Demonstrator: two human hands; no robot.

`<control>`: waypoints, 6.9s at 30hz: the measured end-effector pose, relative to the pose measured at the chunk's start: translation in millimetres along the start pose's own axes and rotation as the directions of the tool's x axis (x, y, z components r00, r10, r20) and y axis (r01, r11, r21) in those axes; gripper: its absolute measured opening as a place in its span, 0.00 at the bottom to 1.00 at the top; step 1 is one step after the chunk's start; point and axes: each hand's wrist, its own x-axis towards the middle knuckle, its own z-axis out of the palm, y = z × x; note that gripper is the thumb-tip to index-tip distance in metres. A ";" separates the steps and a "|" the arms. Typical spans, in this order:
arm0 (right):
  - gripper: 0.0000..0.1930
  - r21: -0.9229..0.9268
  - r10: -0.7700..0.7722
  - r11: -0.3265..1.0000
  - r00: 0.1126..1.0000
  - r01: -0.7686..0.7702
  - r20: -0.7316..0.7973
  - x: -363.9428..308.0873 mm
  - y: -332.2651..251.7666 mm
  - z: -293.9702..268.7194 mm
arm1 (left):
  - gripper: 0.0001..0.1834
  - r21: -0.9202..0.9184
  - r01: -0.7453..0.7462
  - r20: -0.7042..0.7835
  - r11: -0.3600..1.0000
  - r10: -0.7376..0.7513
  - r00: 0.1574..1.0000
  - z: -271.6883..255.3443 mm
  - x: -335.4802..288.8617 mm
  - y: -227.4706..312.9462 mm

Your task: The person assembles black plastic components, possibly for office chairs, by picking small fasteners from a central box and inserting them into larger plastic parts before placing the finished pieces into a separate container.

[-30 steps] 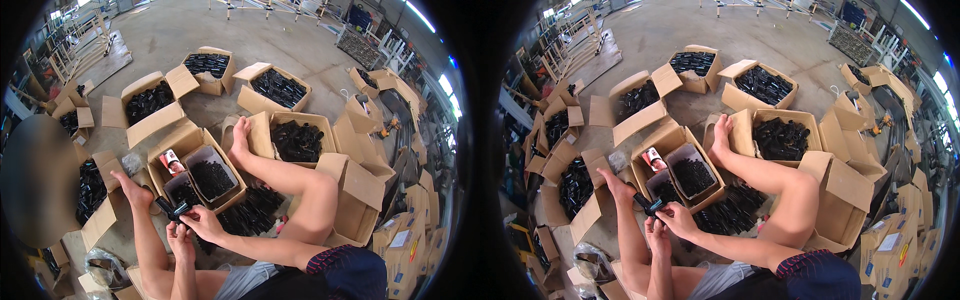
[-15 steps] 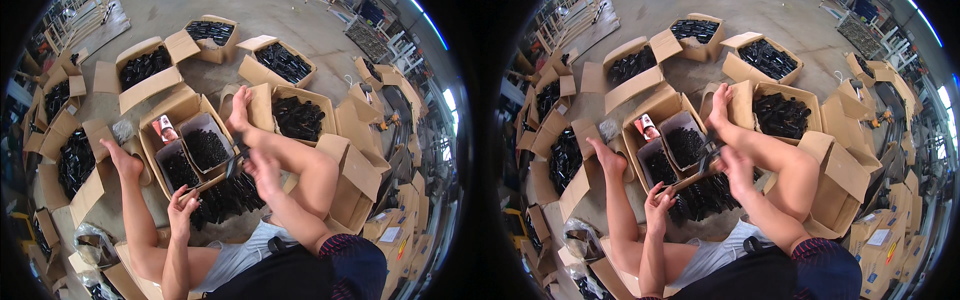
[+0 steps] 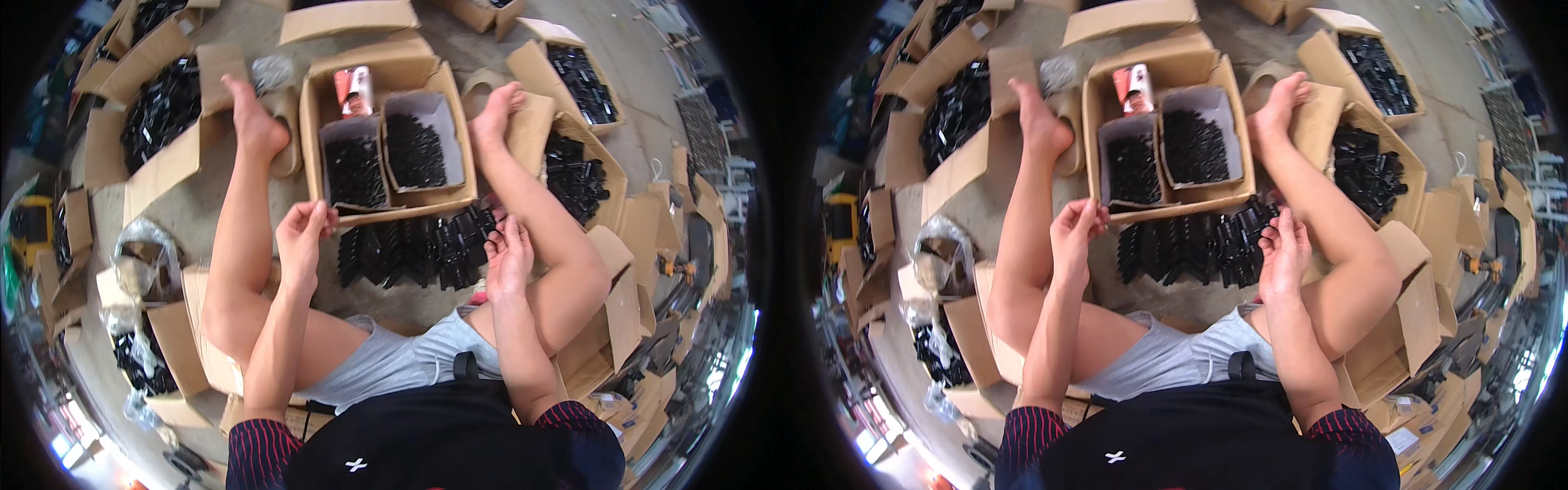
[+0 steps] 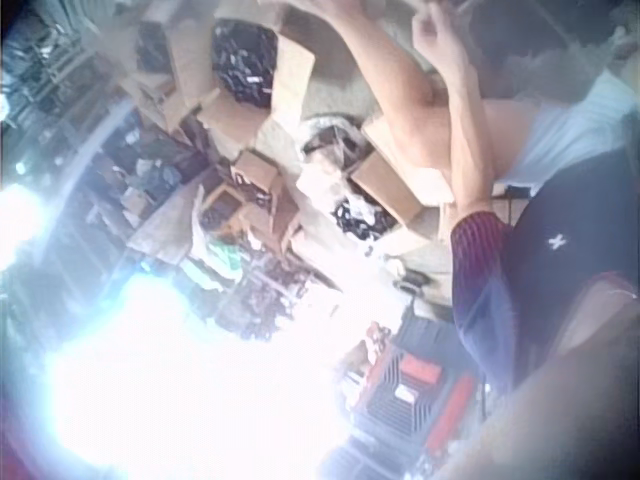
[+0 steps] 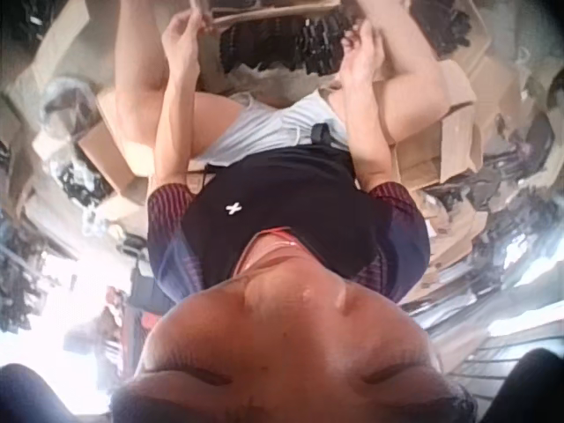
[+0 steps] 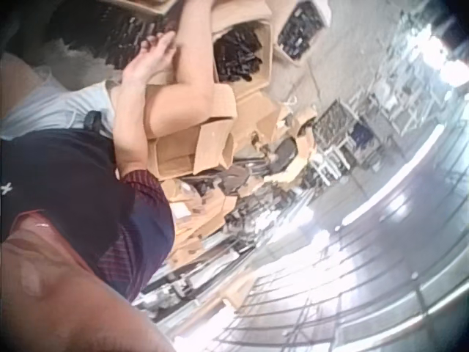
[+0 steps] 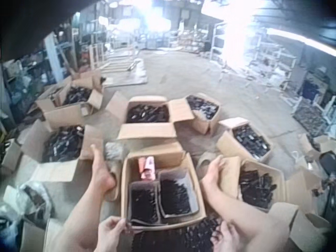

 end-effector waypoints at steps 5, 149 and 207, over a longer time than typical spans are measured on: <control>0.14 -0.320 0.089 0.947 0.981 -0.031 0.170 -17.9 26.1 -9.7 | 0.14 -0.095 0.011 -0.106 0.995 -0.022 0.994 -10.1 11.5 3.2; 0.08 -0.219 0.303 -0.532 0.426 0.818 0.852 125.9 151.1 241.8 | 0.26 0.503 -0.234 0.597 0.832 -0.138 0.791 12.6 -28.0 33.6; 0.09 -0.326 0.105 0.921 0.669 0.214 0.736 -33.7 22.2 150.7 | 0.27 -0.387 0.156 0.297 0.909 -0.037 0.954 9.7 -9.7 -1.0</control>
